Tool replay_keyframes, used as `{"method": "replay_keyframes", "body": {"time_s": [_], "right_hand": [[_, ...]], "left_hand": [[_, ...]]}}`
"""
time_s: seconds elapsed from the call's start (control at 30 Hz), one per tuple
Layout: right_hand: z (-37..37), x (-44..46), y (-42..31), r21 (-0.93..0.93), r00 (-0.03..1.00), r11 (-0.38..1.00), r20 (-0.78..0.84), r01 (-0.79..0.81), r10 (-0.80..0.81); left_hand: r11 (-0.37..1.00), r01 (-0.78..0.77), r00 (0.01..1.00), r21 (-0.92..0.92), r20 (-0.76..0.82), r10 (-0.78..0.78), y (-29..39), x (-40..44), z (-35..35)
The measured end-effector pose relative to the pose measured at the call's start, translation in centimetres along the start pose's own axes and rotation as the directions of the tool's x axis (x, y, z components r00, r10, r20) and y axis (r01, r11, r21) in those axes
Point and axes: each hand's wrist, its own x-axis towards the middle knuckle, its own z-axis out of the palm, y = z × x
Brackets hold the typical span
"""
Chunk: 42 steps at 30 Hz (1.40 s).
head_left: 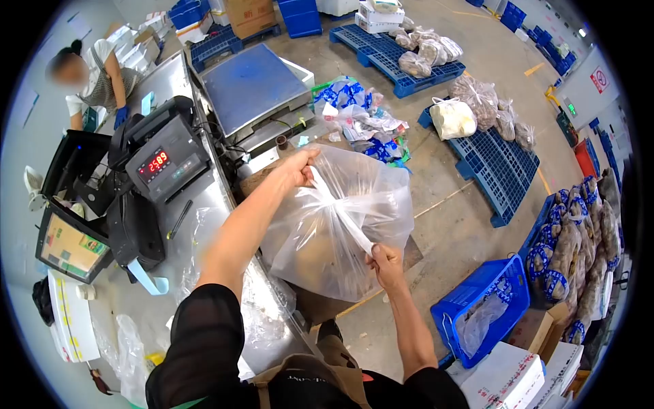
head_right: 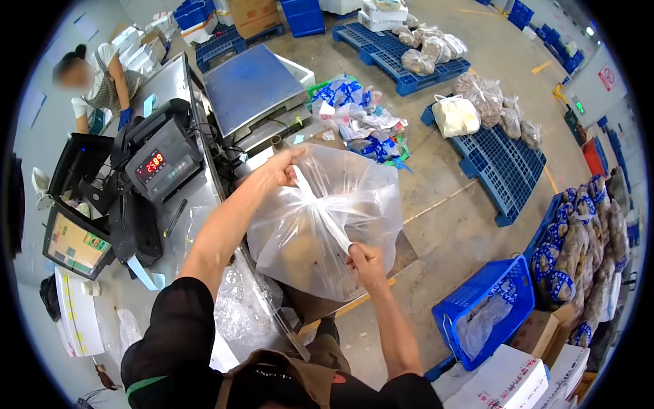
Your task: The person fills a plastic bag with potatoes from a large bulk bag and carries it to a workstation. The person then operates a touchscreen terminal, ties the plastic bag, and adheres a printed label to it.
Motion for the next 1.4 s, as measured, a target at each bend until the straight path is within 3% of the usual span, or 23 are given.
{"method": "replay_keyframes", "body": {"time_s": [0.03, 0.1, 0.13, 0.17, 0.23, 0.27, 0.33, 0.43, 0.47, 0.5, 0.57, 0.6, 0.63, 0.7, 0.77, 0.87, 0.93, 1.03, 1.17, 1.23, 1.33, 1.4], "right_hand": [[-1.0, 0.2, -0.7, -0.241, 0.998, 0.971, 0.055, 0.002, 0.012], [-2.7, 0.9, -3.3, -0.64, 0.988, 0.768, 0.137, 0.031, 0.075], [-0.9, 1.0, -7.6, -0.668, 0.976, 0.722, 0.21, 0.18, -0.05], [-1.0, 1.8, -8.8, -0.719, 0.954, 0.654, 0.301, 0.235, -0.011], [-1.3, 2.5, -9.9, -0.786, 0.883, 0.505, 0.46, 0.356, 0.094], [-1.2, 2.6, -9.6, -0.749, 0.838, 0.509, 0.538, 0.424, 0.093], [-0.7, 1.9, -9.9, -0.706, 0.87, 0.607, 0.491, 0.365, 0.048], [0.0, 1.3, -13.1, -0.52, 0.938, 0.84, 0.344, 0.154, 0.04], [0.3, 1.5, -14.3, -0.412, 0.959, 0.909, 0.278, 0.067, 0.056], [0.7, 2.1, -14.9, -0.396, 0.968, 0.915, 0.249, 0.082, 0.021], [2.2, 3.3, -15.3, -0.368, 0.981, 0.923, 0.188, 0.109, -0.041], [2.8, 4.2, -13.2, -0.479, 0.921, 0.791, 0.27, 0.381, -0.28], [3.6, 4.6, -10.9, -0.537, 0.876, 0.693, 0.298, 0.482, -0.379], [5.0, 3.7, -6.1, -0.624, 0.746, 0.443, 0.384, 0.644, -0.544], [6.0, 0.6, -0.9, -0.628, 0.683, 0.335, 0.461, 0.702, -0.567], [5.8, -1.5, 0.7, -0.565, 0.762, 0.521, 0.384, 0.64, -0.521], [5.6, -1.8, -2.6, -0.476, 0.814, 0.661, 0.319, 0.58, -0.485], [6.4, 0.6, -7.7, -0.426, 0.772, 0.647, 0.414, 0.633, -0.483], [8.3, -0.1, -2.3, -0.473, 0.723, 0.547, 0.425, 0.691, -0.545], [7.6, -1.3, -0.3, -0.525, 0.77, 0.566, 0.374, 0.635, -0.517], [6.7, -1.3, 0.4, -0.502, 0.808, 0.633, 0.37, 0.589, -0.458], [5.4, -0.7, -1.2, -0.274, 0.856, 0.839, 0.371, 0.47, -0.359]], "left_hand": [[0.996, -0.004, 1.0, 0.088, -0.001, 0.004, -0.4, -0.8, 0.7], [0.941, -0.102, 0.994, 0.323, -0.003, 0.108, 0.9, -5.6, 4.0], [0.853, 0.025, 0.962, 0.522, 0.22, -0.163, 2.8, -7.1, 3.4], [0.72, -0.05, 0.939, 0.692, 0.277, -0.201, 3.3, -9.4, 4.3], [0.411, -0.078, 0.925, 0.908, 0.219, -0.309, 2.6, -11.8, 5.3], [0.393, -0.095, 0.898, 0.915, 0.249, -0.362, 2.0, -12.6, 5.6], [0.359, -0.137, 0.838, 0.923, 0.301, -0.455, 0.9, -14.3, 6.2], [0.773, -0.151, 0.908, 0.616, 0.396, -0.138, -0.7, -18.4, 8.3], [0.907, -0.147, 0.916, 0.394, 0.401, -0.026, -1.5, -19.0, 9.3], [0.988, -0.051, 0.948, 0.146, 0.32, 0.002, -1.5, -17.9, 9.9], [0.918, 0.077, 0.99, -0.388, 0.142, -0.023, -0.9, -14.2, 10.5], [0.871, 0.109, 0.987, -0.479, 0.158, -0.037, -0.1, -12.3, 11.0], [0.811, 0.142, 0.983, -0.567, 0.176, -0.049, 0.7, -10.3, 11.3], [0.817, 0.094, 0.991, -0.57, 0.129, -0.025, 1.7, -4.6, 9.9], [0.837, 0.023, 0.998, -0.547, 0.056, 0.01, 1.1, 1.8, 7.7], [0.902, -0.189, 0.979, -0.387, -0.15, 0.141, -2.8, 9.8, 6.0], [0.89, -0.277, 0.959, -0.363, -0.164, 0.232, -3.4, 10.1, 7.1], [0.909, -0.347, 0.937, -0.229, -0.062, 0.343, 1.7, 1.8, 9.9], [0.935, -0.289, 0.952, -0.205, -0.164, 0.258, 0.9, 4.6, 9.1], [0.947, -0.246, 0.946, -0.205, -0.265, 0.189, -1.8, 6.9, 9.2], [0.942, -0.307, 0.937, -0.135, -0.217, 0.274, -2.8, 8.2, 9.7], [0.948, -0.278, 0.961, -0.157, -0.037, 0.275, -0.8, 7.2, 8.0]]}}
